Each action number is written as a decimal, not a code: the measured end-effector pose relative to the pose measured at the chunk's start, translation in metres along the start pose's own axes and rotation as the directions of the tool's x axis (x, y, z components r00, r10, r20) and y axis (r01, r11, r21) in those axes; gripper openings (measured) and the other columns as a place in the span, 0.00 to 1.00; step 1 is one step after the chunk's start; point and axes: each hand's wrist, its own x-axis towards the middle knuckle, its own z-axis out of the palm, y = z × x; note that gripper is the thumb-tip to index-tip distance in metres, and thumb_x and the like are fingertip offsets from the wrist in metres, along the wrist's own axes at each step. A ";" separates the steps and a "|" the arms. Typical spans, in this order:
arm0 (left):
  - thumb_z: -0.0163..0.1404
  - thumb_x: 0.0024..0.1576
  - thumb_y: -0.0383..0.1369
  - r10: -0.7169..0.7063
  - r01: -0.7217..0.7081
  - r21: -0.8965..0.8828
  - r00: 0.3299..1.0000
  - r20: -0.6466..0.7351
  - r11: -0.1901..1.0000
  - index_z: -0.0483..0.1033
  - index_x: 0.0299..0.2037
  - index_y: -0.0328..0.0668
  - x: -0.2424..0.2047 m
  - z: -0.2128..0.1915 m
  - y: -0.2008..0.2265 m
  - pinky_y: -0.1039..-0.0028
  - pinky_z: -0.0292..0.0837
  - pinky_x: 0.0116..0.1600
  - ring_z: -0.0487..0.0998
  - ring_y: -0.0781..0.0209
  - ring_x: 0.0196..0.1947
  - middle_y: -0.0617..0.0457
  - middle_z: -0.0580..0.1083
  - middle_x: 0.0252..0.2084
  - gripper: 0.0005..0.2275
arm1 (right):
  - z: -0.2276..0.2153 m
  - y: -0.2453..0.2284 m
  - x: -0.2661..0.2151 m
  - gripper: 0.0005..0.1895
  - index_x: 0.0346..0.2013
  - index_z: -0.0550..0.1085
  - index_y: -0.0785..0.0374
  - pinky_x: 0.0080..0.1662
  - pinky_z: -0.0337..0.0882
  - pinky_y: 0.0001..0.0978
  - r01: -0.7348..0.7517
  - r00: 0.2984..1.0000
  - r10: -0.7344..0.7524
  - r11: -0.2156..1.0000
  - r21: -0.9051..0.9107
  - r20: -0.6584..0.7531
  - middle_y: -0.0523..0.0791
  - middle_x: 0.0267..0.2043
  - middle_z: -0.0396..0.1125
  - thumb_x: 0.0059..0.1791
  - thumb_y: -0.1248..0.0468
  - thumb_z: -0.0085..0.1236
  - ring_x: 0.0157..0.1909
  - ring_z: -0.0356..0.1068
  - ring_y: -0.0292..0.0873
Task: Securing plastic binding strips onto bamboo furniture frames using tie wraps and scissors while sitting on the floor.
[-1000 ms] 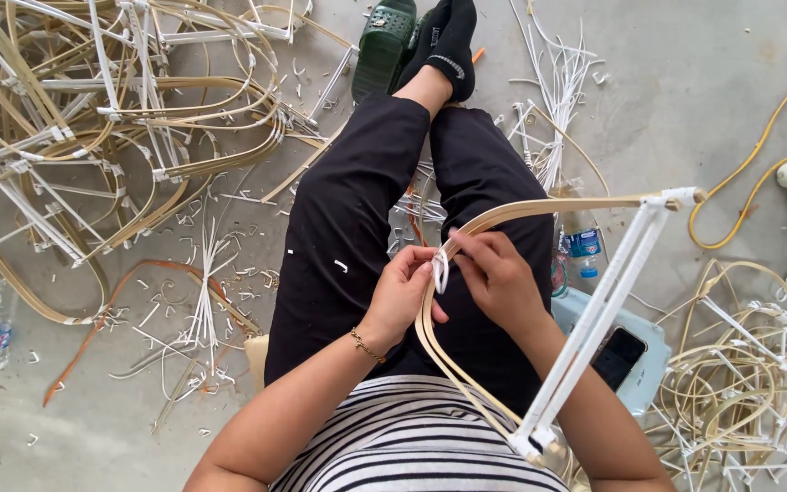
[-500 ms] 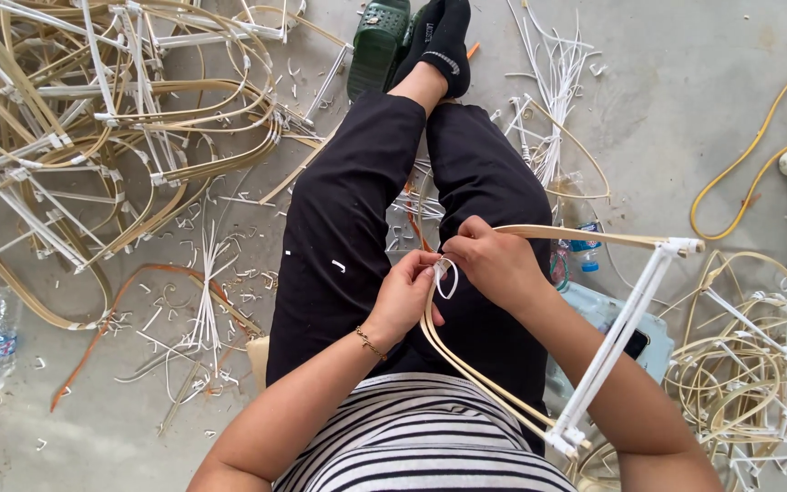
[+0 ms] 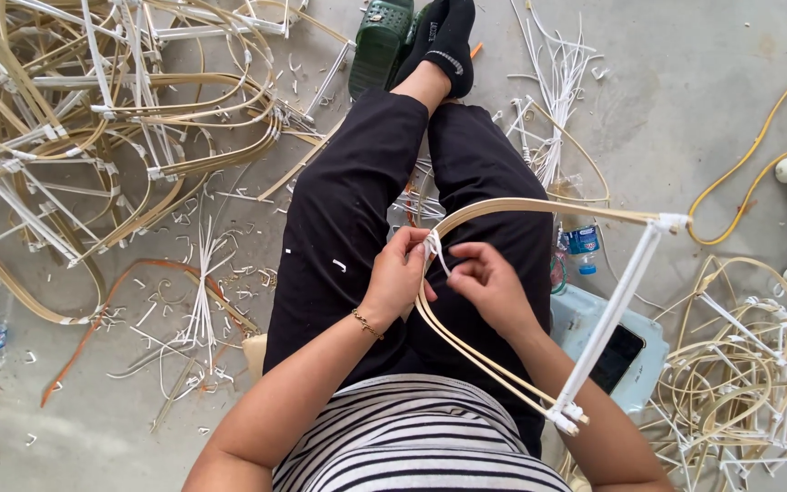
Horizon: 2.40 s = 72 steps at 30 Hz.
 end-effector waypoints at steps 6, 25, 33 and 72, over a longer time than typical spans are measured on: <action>0.41 0.65 0.28 0.099 -0.093 0.131 0.994 -0.035 0.987 0.71 0.53 0.36 -0.009 0.008 0.009 0.75 0.73 0.21 0.77 0.64 0.16 0.51 0.77 0.39 0.10 | 0.000 -0.033 0.011 0.12 0.47 0.73 0.67 0.44 0.74 0.24 -0.036 0.972 0.066 0.990 -0.135 0.226 0.43 0.36 0.74 0.49 0.71 0.59 0.38 0.74 0.31; 0.40 0.65 0.28 -0.040 0.039 0.051 0.999 0.032 0.998 0.70 0.50 0.36 0.004 0.006 -0.015 0.75 0.71 0.18 0.77 0.63 0.15 0.49 0.75 0.36 0.08 | 0.008 -0.032 0.015 0.11 0.42 0.72 0.62 0.44 0.71 0.43 0.581 0.768 -0.401 0.109 -0.806 0.499 0.48 0.37 0.69 0.46 0.68 0.61 0.40 0.71 0.50; 0.40 0.66 0.28 -0.152 0.171 -0.155 0.980 0.125 0.973 0.66 0.53 0.33 0.009 -0.001 -0.024 0.76 0.75 0.23 0.78 0.62 0.21 0.47 0.75 0.41 0.09 | 0.002 -0.080 0.014 0.14 0.47 0.75 0.61 0.38 0.75 0.34 0.459 0.888 -0.277 0.585 -0.669 0.366 0.47 0.42 0.69 0.47 0.66 0.62 0.35 0.74 0.45; 0.47 0.65 0.35 -0.100 0.165 -0.303 0.971 0.216 0.939 0.76 0.52 0.34 0.004 -0.001 -0.015 0.81 0.64 0.17 0.72 0.69 0.14 0.52 0.75 0.31 0.13 | 0.012 -0.094 -0.008 0.16 0.40 0.71 0.64 0.43 0.72 0.40 0.582 0.680 -0.682 0.275 -0.766 0.271 0.47 0.40 0.69 0.50 0.56 0.63 0.43 0.71 0.49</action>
